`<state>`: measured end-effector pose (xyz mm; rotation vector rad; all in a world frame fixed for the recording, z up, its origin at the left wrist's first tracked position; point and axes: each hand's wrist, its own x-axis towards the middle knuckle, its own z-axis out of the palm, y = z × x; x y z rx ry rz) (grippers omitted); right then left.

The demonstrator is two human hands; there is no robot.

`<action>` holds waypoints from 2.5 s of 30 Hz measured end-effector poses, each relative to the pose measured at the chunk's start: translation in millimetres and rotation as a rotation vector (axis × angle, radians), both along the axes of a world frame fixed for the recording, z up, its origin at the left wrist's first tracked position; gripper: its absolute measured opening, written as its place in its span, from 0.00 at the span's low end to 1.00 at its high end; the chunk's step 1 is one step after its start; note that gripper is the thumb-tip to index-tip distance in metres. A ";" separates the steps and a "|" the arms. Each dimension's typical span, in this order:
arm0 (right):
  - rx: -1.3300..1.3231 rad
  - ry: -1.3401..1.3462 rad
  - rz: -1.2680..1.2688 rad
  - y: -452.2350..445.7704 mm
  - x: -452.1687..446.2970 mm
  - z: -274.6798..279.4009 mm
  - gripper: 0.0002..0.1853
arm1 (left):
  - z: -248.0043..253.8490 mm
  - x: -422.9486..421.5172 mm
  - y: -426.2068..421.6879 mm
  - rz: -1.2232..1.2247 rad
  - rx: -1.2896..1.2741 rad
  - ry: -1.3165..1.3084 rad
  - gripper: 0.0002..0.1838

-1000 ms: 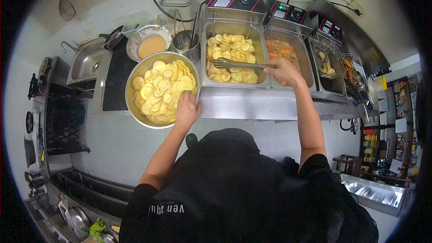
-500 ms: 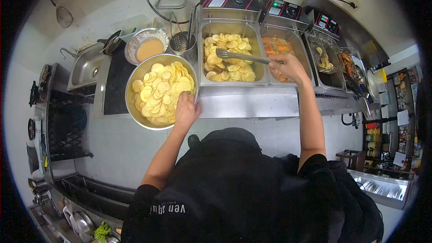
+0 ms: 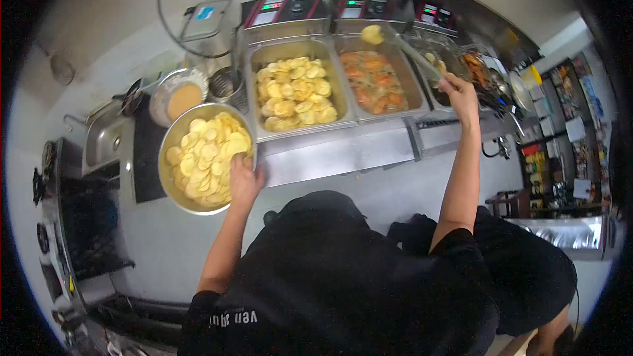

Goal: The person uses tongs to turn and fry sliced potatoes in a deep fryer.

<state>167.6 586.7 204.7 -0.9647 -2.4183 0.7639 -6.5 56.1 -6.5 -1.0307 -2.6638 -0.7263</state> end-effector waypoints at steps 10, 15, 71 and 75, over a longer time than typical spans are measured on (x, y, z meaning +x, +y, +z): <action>0.360 -0.249 -0.472 89.5 49.2 15.6 0.21 | 0.7 -1.3 0.9 0.038 -0.054 -0.010 0.17; -0.034 -0.161 -0.101 -3.3 8.8 22.0 0.19 | 0.1 0.2 -0.9 0.037 -0.052 0.014 0.19; -0.283 -0.222 0.465 -203.9 -104.3 -109.3 0.18 | 2.4 -0.3 -4.3 0.003 0.032 -0.012 0.17; -0.266 -0.286 0.478 -221.5 -103.4 -92.6 0.19 | 4.2 1.2 -4.1 -0.001 0.045 -0.004 0.17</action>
